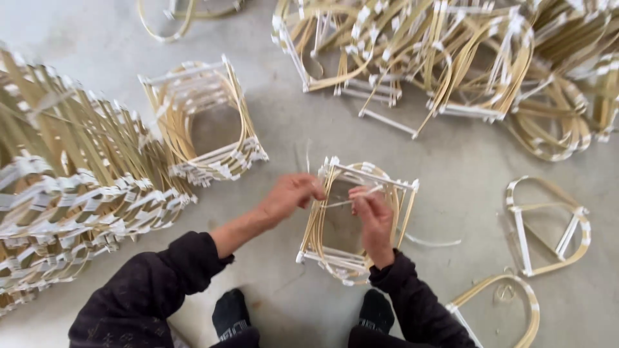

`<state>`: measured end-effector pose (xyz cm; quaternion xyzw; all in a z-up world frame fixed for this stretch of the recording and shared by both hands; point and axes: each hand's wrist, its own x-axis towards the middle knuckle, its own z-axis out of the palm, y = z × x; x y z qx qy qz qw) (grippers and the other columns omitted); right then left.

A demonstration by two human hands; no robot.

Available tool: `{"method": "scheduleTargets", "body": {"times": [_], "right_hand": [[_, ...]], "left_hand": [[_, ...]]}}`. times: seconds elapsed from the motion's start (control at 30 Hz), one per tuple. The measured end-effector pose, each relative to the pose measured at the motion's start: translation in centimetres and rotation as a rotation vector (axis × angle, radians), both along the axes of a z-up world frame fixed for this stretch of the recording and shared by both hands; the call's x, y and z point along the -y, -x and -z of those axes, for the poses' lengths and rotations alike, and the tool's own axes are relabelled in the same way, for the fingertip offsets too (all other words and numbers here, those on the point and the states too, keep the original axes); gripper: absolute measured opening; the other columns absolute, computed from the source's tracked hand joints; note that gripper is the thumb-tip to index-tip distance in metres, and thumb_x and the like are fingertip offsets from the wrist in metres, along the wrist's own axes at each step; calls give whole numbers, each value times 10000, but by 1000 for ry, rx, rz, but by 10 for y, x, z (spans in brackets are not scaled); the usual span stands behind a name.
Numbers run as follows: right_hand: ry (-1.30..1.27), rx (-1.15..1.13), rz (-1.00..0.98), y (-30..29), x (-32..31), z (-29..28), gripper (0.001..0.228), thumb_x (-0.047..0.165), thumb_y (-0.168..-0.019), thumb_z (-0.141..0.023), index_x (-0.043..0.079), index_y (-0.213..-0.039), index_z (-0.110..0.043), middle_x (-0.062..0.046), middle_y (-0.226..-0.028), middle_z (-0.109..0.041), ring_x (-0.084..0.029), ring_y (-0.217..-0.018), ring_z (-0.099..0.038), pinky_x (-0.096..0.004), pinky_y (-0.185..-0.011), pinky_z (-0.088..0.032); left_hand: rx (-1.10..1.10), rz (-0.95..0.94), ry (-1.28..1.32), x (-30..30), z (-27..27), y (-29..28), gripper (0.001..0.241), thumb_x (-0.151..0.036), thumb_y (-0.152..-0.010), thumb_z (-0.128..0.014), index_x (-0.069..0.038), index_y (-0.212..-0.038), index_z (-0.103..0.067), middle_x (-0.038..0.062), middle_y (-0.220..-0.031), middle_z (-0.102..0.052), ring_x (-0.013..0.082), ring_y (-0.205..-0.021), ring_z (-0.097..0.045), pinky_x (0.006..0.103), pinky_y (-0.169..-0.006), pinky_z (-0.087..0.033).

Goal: Assembling bamboo furniture frames using strips, adhesive, and hand tools like knives and pliers.

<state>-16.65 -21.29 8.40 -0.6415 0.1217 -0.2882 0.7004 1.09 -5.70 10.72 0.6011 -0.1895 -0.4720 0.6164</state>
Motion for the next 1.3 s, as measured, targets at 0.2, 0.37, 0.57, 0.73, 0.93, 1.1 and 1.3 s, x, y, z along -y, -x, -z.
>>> {"method": "scheduleTargets", "body": {"times": [0.2, 0.37, 0.57, 0.73, 0.93, 1.1, 1.3], "right_hand": [[-76, 99, -126, -2, 3, 29, 145, 117, -1038, -617, 51, -1137, -699, -29, -1206, -605, -109, -1048, -597, -278, -914, -510], [301, -267, -134, -5, -3, 38, 179, 148, -984, -687, 40, -1124, -716, -31, -1031, -671, -107, -925, -639, -264, -801, -533], [291, -208, -112, -10, -10, 16, 188, 132, -941, -716, 37, -1101, -745, -14, -1007, -704, -99, -900, -682, -245, -745, -569], [217, -118, -89, -11, -14, 8, 144, 116, -937, -747, 30, -1050, -773, -32, -1024, -704, -93, -868, -643, -240, -692, -513], [188, -264, 32, -7, -16, 1, 134, 101, -956, -731, 42, -1058, -795, -45, -952, -685, -91, -767, -610, -232, -629, -493], [555, -112, 82, -7, -25, -20, 141, 90, -882, -758, 49, -1017, -767, -65, -1003, -656, -101, -763, -654, -257, -590, -536], [723, -83, 42, -9, -30, -43, 149, 91, -955, -677, 55, -1094, -717, -113, -1205, -717, -124, -952, -734, -255, -704, -588]], "left_hand": [[577, 264, 10, 17, -38, 30, 272, -257, -984, -627, -28, -916, -757, 17, -809, -730, 81, -732, -622, 280, -672, -507], [414, 177, 34, 26, -1, 26, 272, -247, -991, -621, -34, -883, -751, 28, -785, -712, 89, -703, -604, 287, -645, -514], [490, 189, 137, 3, -58, 30, 286, -239, -886, -701, -76, -1111, -633, -27, -993, -609, 98, -744, -615, 288, -693, -534], [862, 30, -84, -2, 11, 28, 342, -149, -760, -789, -39, -1073, -708, 115, -974, -577, 246, -730, -626, 385, -679, -517], [778, 65, -146, 8, 20, 26, 155, -220, -882, -716, -93, -962, -750, 72, -981, -679, 254, -855, -691, 394, -773, -544], [960, 175, -243, 16, 12, 27, 153, -173, -909, -579, -57, -944, -672, 117, -1043, -659, 356, -982, -656, 481, -844, -503], [956, 236, -210, 15, 13, 21, 154, -179, -923, -569, -58, -949, -661, 126, -1044, -653, 361, -982, -652, 500, -834, -501]]}}
